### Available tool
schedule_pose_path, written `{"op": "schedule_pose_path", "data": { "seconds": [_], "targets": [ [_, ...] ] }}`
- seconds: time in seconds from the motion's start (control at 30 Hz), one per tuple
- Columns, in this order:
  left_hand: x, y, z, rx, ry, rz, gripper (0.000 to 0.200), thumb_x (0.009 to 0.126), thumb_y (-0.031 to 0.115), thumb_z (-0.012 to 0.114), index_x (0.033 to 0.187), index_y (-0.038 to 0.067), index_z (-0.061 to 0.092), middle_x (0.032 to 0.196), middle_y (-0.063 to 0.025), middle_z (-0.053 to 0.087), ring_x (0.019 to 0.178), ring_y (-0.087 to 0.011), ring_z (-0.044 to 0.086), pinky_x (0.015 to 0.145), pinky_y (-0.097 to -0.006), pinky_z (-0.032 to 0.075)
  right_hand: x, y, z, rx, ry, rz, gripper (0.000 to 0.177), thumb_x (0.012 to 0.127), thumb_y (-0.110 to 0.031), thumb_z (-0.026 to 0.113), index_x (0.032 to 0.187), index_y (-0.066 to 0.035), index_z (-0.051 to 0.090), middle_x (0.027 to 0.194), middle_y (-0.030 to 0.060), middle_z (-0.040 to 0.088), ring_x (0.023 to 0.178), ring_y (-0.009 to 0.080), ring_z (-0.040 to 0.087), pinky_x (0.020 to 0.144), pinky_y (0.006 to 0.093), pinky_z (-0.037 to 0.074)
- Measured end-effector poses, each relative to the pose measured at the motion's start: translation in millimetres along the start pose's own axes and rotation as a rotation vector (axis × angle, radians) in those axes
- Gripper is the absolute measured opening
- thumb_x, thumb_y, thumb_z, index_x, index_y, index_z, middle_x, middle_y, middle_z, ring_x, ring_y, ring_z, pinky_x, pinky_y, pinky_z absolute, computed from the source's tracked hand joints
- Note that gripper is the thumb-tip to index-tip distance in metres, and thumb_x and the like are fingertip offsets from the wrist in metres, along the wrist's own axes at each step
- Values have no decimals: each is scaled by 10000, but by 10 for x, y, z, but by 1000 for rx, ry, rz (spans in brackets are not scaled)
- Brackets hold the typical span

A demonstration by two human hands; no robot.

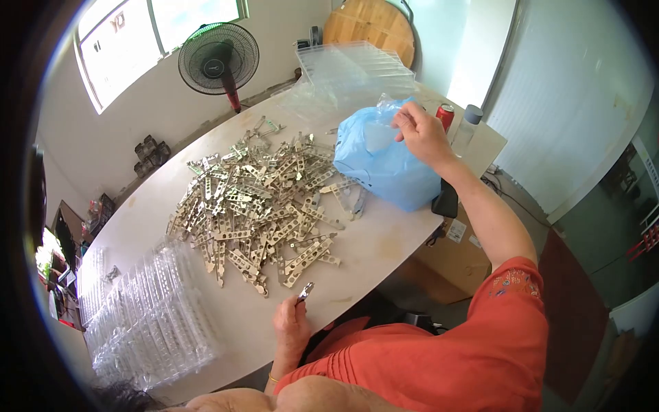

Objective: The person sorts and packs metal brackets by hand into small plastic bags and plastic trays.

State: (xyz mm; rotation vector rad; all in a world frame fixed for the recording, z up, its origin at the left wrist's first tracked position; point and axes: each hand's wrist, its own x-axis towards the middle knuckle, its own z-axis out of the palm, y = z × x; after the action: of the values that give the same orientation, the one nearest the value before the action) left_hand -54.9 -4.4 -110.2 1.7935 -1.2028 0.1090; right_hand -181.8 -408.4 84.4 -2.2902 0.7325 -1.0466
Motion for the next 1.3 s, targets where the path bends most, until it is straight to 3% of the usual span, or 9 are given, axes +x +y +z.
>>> {"op": "schedule_pose_path", "data": {
  "seconds": [0.23,0.43,0.5,0.6,0.77,1.0,1.1,1.17,1.3],
  "targets": [
    [34,124,-156,-237,-18,-231,66,954,6,602,1019,13,606,767,-76,639,640,-189,611,600,-319,494,-548,-667,-89,542,-74,169,190,1036,-234,568,991,-51,590,892,102,719,692,142,692,590,268,554],
    [130,255,-245,-823,-38,-461,84,999,34,560,1046,-3,618,1197,-112,625,903,-137,625,766,-278,530,-939,-882,130,714,-299,266,167,1015,-213,613,975,-53,587,833,90,714,647,126,677,569,259,545],
    [203,311,-305,-883,-65,-355,75,992,35,571,1020,0,631,1363,-139,516,1090,-172,585,887,-309,515,-1044,-912,233,756,-376,257,157,1009,-197,622,963,-52,583,819,86,712,633,122,672,562,252,540],
    [260,318,-369,-827,-68,-207,85,995,97,602,996,16,628,1384,-141,504,1079,-176,570,923,-324,488,-1156,-995,349,745,-452,251,151,988,-165,656,933,-54,570,784,78,703,597,102,654,533,227,523],
    [393,524,-434,-870,-131,-224,77,976,90,626,947,31,665,1427,-148,466,1327,-256,435,1001,-379,449,-1330,-1083,539,686,-570,339,201,957,-165,704,879,-56,554,737,53,686,574,63,629,499,196,496],
    [447,509,-322,-818,-173,-195,81,970,86,637,961,13,671,1415,-138,474,1307,-237,461,1016,-395,443,-1487,-1126,686,692,-675,281,238,935,-171,735,854,-62,540,711,27,670,594,48,608,492,196,476],
    [415,521,-371,-640,-82,-162,68,956,64,641,952,-1,661,1369,-149,513,1249,-239,517,976,-373,472,-1536,-1077,737,585,-607,99,261,903,-163,768,822,-61,541,657,25,645,571,68,603,471,241,453],
    [441,658,-476,-537,-66,-88,61,945,49,644,943,-11,655,1340,-155,535,1197,-245,554,938,-365,493,-1532,-1084,737,183,-518,-275,271,862,-106,797,811,-53,536,660,31,630,557,74,589,478,243,447],
    [480,760,-484,-357,-45,126,61,874,-49,653,933,-35,653,1289,-184,580,1030,-257,650,809,-344,550,-1559,-1078,872,177,-512,-353,264,845,-99,798,793,-58,543,646,47,614,529,128,601,471,280,445]
  ]
}}
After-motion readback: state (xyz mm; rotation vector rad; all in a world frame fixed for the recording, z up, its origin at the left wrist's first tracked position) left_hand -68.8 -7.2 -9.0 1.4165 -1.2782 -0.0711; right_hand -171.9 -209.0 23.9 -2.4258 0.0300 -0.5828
